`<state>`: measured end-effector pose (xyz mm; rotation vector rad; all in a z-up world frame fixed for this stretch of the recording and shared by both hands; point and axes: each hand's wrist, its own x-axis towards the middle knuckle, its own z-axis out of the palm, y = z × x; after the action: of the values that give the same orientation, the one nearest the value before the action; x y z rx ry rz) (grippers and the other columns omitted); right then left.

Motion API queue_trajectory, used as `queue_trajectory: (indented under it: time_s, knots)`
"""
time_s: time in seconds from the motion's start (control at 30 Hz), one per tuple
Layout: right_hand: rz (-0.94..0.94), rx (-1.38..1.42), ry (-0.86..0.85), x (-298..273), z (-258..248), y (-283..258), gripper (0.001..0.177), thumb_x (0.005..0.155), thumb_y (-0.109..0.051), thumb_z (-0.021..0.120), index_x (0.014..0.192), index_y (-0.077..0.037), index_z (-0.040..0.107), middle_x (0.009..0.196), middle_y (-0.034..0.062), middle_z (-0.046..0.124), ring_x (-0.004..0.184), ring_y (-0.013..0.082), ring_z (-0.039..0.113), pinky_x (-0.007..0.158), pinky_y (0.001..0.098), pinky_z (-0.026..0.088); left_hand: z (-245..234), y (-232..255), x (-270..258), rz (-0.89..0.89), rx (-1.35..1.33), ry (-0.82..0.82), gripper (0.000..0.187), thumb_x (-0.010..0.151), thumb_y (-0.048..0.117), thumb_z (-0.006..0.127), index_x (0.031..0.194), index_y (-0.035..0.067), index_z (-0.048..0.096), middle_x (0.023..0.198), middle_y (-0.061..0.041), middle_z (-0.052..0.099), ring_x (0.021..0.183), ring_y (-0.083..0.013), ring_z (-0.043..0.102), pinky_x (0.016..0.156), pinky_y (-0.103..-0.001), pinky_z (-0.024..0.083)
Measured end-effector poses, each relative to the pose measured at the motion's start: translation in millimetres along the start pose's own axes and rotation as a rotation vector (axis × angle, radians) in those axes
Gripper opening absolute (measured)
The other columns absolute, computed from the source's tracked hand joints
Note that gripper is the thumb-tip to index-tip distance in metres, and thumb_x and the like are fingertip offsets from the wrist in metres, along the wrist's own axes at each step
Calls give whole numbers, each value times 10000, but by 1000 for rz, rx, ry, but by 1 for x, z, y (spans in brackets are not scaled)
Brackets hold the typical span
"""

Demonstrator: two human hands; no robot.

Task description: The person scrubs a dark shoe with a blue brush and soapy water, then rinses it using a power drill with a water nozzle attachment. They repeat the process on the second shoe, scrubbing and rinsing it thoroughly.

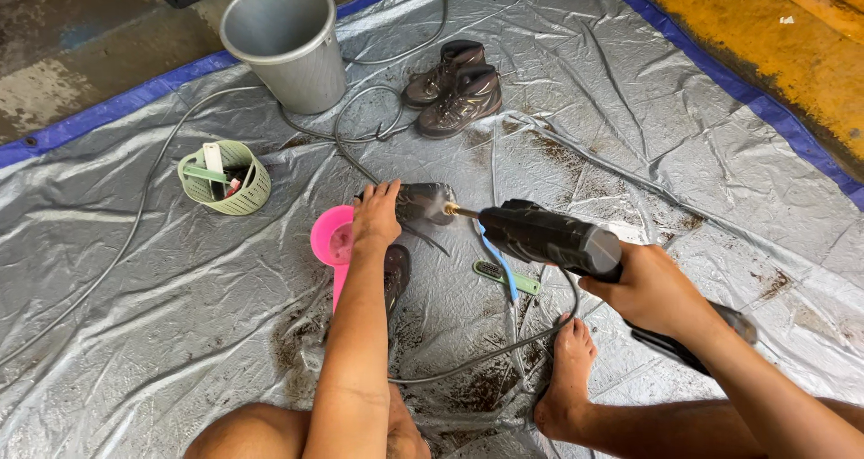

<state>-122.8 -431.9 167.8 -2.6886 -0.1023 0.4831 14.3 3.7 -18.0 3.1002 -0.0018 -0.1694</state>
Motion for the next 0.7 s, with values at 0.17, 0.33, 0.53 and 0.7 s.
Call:
queue_trajectory:
  time_s: [0.17, 0.33, 0.53, 0.7]
  knots:
    - [93, 192, -8, -9, -15, -39, 401, 806, -345, 848, 1027, -12, 817, 889, 251, 820, 1003, 457, 786, 865, 529, 581, -37, 16, -22, -59, 116, -75, 777, 1002, 90, 599, 1720, 278, 370, 1661, -26, 532, 1450, -298, 490, 1148, -546, 418]
    - [93, 104, -12, -7, -17, -38, 415, 812, -395, 844, 1023, -40, 801, 912, 237, 823, 1020, 457, 782, 864, 522, 588, -16, 15, -5, -122, -41, -128, 823, 991, 67, 617, 1735, 253, 321, 1728, -107, 436, 1320, -411, 655, 1065, -587, 561]
    - [73, 65, 22, -14, -26, -47, 422, 808, -376, 838, 1056, -38, 795, 961, 271, 815, 1056, 500, 765, 888, 553, 584, -21, 15, -13, -157, -106, -140, 890, 977, 1, 648, 1760, 181, 266, 1757, -169, 336, 1369, -513, 605, 1084, -573, 601]
    - [72, 224, 60, 13, -7, -12, 437, 776, -327, 852, 1083, -19, 807, 985, 288, 812, 1086, 529, 749, 891, 576, 562, -22, 16, -9, -192, -162, -164, 909, 978, -1, 671, 1769, 179, 259, 1787, -158, 286, 1430, -522, 547, 1127, -571, 582]
